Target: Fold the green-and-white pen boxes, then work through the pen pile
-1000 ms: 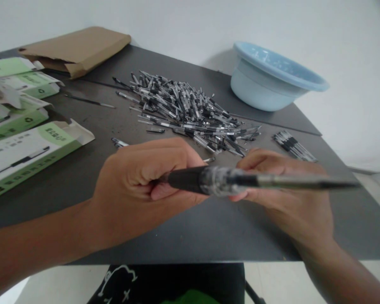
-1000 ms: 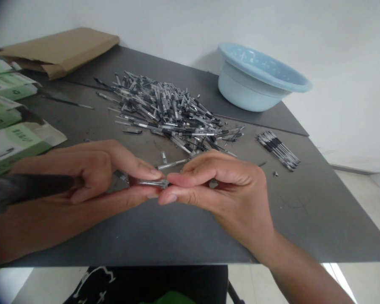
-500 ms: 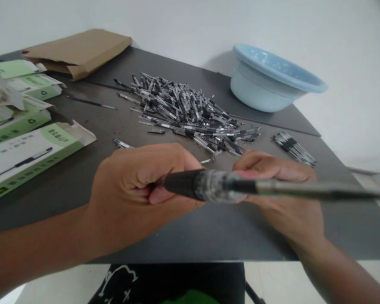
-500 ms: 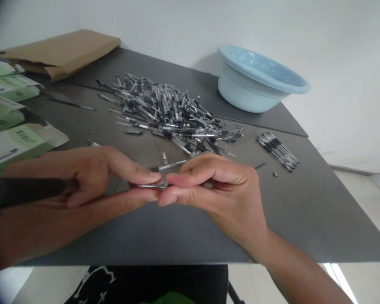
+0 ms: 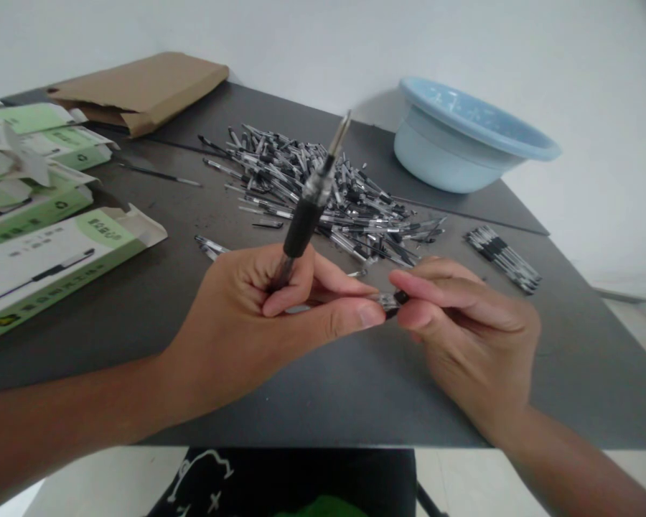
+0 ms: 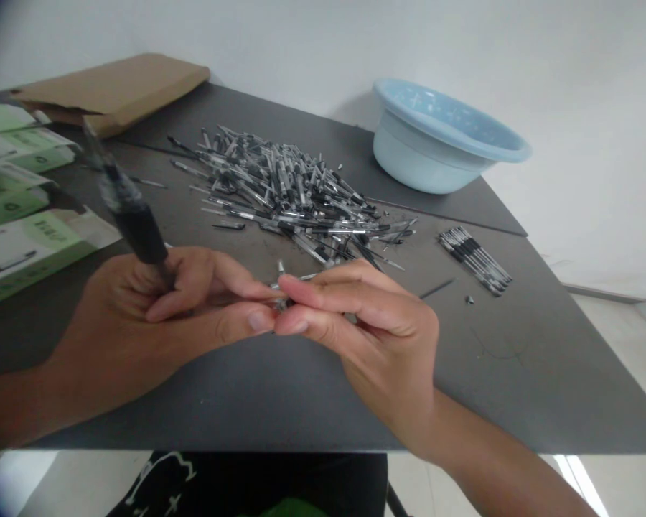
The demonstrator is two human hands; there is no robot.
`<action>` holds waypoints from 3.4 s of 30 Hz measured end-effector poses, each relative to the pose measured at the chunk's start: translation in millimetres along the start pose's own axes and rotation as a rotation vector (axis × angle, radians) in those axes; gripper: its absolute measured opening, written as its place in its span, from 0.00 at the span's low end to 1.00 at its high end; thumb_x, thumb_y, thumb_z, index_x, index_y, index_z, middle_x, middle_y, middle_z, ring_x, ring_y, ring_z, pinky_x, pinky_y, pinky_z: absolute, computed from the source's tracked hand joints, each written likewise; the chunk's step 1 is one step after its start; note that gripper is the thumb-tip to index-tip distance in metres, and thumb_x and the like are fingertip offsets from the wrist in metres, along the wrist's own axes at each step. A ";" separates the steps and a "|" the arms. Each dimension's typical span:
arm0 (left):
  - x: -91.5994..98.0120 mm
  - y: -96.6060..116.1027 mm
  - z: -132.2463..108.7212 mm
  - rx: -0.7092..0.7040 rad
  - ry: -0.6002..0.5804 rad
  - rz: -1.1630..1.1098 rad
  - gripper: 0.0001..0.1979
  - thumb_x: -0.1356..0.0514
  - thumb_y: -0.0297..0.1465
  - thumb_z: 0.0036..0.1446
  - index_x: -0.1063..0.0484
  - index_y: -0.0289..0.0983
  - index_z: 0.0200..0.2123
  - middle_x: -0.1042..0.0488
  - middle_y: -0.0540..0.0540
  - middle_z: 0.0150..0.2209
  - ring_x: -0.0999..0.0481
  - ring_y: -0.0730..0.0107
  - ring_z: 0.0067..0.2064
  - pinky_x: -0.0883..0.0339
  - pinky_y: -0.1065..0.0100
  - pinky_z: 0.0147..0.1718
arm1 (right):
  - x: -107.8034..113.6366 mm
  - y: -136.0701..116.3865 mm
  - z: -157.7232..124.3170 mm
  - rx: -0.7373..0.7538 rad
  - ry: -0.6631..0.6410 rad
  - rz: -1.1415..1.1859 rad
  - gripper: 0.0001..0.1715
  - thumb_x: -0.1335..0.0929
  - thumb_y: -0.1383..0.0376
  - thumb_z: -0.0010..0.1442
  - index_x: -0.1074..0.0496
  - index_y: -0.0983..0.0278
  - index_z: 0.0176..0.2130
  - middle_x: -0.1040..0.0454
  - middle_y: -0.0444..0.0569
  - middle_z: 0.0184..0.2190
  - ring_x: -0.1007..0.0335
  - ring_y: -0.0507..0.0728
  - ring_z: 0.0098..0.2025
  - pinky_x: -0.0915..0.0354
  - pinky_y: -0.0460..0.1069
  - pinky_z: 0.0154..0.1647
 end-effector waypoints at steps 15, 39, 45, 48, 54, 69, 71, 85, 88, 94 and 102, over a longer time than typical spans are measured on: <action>-0.1 -5.3 8.4 0.105 -0.073 -0.172 0.34 0.26 0.30 0.58 0.52 0.36 0.19 0.15 0.52 0.30 0.22 0.78 0.27 0.26 0.78 0.28 | 0.2 -8.4 2.3 0.180 -0.117 -0.162 0.29 0.28 0.73 0.70 0.23 0.52 0.65 0.14 0.43 0.40 0.22 0.54 0.38 0.26 0.54 0.42; 0.4 -0.3 4.1 0.090 -0.079 -0.071 0.33 0.28 0.26 0.57 0.52 0.35 0.17 0.14 0.53 0.30 0.21 0.79 0.27 0.29 0.80 0.26 | 1.1 -7.3 5.2 -0.132 0.043 0.032 0.23 0.17 0.69 0.55 0.13 0.44 0.46 0.12 0.40 0.37 0.19 0.54 0.29 0.21 0.49 0.27; -1.3 1.3 1.6 0.016 -0.099 0.021 0.31 0.30 0.27 0.60 0.50 0.36 0.17 0.16 0.52 0.28 0.20 0.77 0.28 0.28 0.79 0.27 | -1.1 -3.4 3.2 -0.080 -0.002 0.025 0.22 0.19 0.69 0.60 0.14 0.44 0.49 0.12 0.39 0.37 0.16 0.55 0.36 0.20 0.52 0.38; -0.3 0.7 2.6 -0.004 -0.103 0.051 0.31 0.30 0.27 0.60 0.50 0.37 0.17 0.16 0.52 0.28 0.20 0.76 0.28 0.28 0.78 0.27 | -3.0 -1.3 2.7 -0.042 -0.004 0.029 0.22 0.19 0.69 0.61 0.15 0.44 0.50 0.12 0.39 0.36 0.17 0.54 0.36 0.22 0.52 0.39; 1.7 2.1 4.0 0.003 -0.128 -0.012 0.30 0.31 0.24 0.60 0.50 0.36 0.18 0.18 0.54 0.26 0.20 0.78 0.29 0.26 0.78 0.30 | -2.5 1.8 0.4 -0.021 0.052 -0.066 0.17 0.18 0.64 0.59 0.13 0.45 0.47 0.17 0.42 0.34 0.23 0.54 0.34 0.27 0.53 0.33; 0.8 4.9 7.1 0.103 -0.200 -0.103 0.32 0.30 0.25 0.61 0.52 0.37 0.18 0.15 0.52 0.29 0.17 0.75 0.30 0.22 0.77 0.31 | 6.5 -8.8 3.9 0.243 0.039 -0.357 0.19 0.17 0.62 0.58 0.14 0.44 0.48 0.20 0.44 0.31 0.29 0.55 0.29 0.32 0.54 0.26; 1.2 4.0 7.6 0.104 -0.196 -0.083 0.33 0.30 0.26 0.61 0.52 0.37 0.18 0.15 0.51 0.29 0.17 0.75 0.29 0.22 0.77 0.30 | 8.9 -8.6 4.8 0.276 0.020 -0.400 0.18 0.17 0.62 0.58 0.13 0.45 0.47 0.20 0.43 0.30 0.28 0.55 0.29 0.31 0.55 0.28; 3.6 0.8 7.6 0.172 -0.219 -0.192 0.33 0.31 0.23 0.63 0.53 0.36 0.19 0.16 0.53 0.28 0.18 0.80 0.31 0.25 0.83 0.32 | 5.2 -8.7 10.3 0.310 -0.021 -0.404 0.12 0.18 0.57 0.60 0.14 0.48 0.45 0.17 0.43 0.30 0.26 0.55 0.28 0.28 0.55 0.29; 4.2 -3.9 6.4 0.170 -0.200 -0.210 0.33 0.30 0.24 0.64 0.52 0.36 0.20 0.17 0.55 0.28 0.18 0.82 0.31 0.27 0.85 0.31 | 2.2 -3.6 7.5 0.288 -0.021 -0.350 0.21 0.17 0.60 0.57 0.15 0.50 0.50 0.15 0.45 0.35 0.22 0.56 0.33 0.25 0.55 0.33; 6.2 -8.1 5.9 0.118 -0.108 -0.088 0.31 0.29 0.25 0.62 0.50 0.37 0.20 0.16 0.53 0.29 0.16 0.78 0.33 0.25 0.83 0.33 | 0.0 -1.8 3.1 0.098 -0.048 -0.203 0.21 0.18 0.64 0.59 0.16 0.54 0.52 0.13 0.47 0.42 0.20 0.56 0.38 0.25 0.51 0.31; 5.3 -8.3 3.6 0.140 -0.074 -0.070 0.30 0.30 0.27 0.63 0.49 0.38 0.20 0.20 0.55 0.24 0.19 0.79 0.29 0.27 0.83 0.28 | 1.4 -6.8 5.9 0.241 -0.059 -0.283 0.18 0.19 0.67 0.60 0.15 0.56 0.50 0.12 0.47 0.43 0.16 0.56 0.40 0.19 0.54 0.40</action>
Point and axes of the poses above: each hand's wrist, its own z-axis towards the middle knuckle, its own x-axis out of the back of the hand, y = z × x, the point moved 2 cm from there along z, towards the middle knuckle
